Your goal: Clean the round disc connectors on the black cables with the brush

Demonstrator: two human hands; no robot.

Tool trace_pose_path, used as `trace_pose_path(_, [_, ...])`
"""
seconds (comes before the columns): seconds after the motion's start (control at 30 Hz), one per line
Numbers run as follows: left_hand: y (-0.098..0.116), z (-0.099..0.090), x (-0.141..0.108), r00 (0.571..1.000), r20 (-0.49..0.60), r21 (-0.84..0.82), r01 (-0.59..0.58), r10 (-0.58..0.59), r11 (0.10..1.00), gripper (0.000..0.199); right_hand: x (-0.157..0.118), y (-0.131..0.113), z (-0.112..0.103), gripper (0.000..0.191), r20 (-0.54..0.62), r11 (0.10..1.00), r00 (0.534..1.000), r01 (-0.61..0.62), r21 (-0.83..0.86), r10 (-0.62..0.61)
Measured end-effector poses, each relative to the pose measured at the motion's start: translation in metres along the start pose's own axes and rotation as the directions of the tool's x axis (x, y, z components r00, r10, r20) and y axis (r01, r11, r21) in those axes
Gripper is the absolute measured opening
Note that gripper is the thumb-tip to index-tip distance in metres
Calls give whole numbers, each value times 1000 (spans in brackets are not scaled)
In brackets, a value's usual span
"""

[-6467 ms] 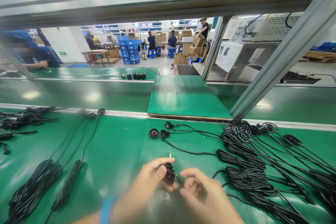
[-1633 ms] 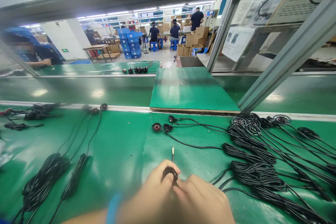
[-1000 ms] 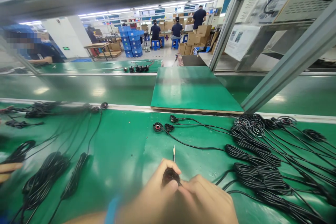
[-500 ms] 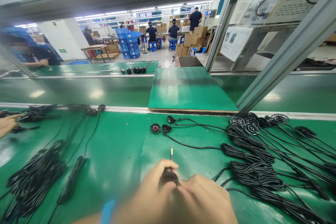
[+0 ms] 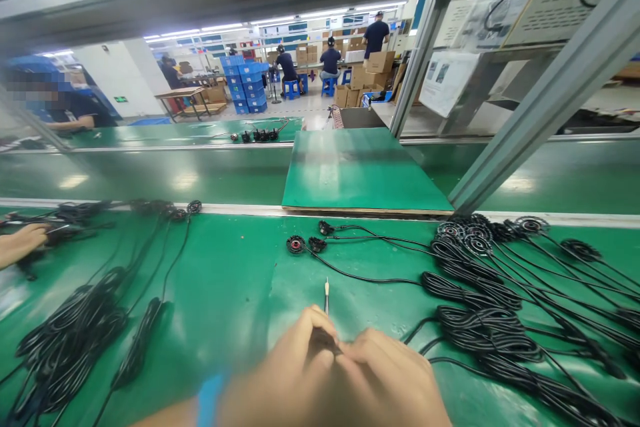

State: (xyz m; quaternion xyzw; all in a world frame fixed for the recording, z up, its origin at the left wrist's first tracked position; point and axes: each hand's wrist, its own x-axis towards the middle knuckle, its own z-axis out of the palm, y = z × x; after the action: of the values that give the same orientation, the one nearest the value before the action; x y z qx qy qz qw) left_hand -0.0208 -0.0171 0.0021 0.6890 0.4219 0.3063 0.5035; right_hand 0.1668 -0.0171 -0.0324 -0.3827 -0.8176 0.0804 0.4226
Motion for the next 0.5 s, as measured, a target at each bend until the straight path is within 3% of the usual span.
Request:
trace_pose_path(0.23, [-3,0,0,999,46,12,9,-10,1000,19,-13,2,8,10,25,998,998,-52,-28,53])
trace_pose_path(0.37, [-2,2,-1,997,36,-2,66,-66,998,21,-11,2,8,10,60,988,992,-120,100,115])
trace_pose_path(0.43, [0,2,1,992,43,-67,125,-122,990,23,-5,2,5,14,120,959,969,-232,160,215])
trace_pose_path(0.5, [-1,2,5,981,82,-230,188,-174,955,33,2,2,2,22,209,885,907,-409,224,366])
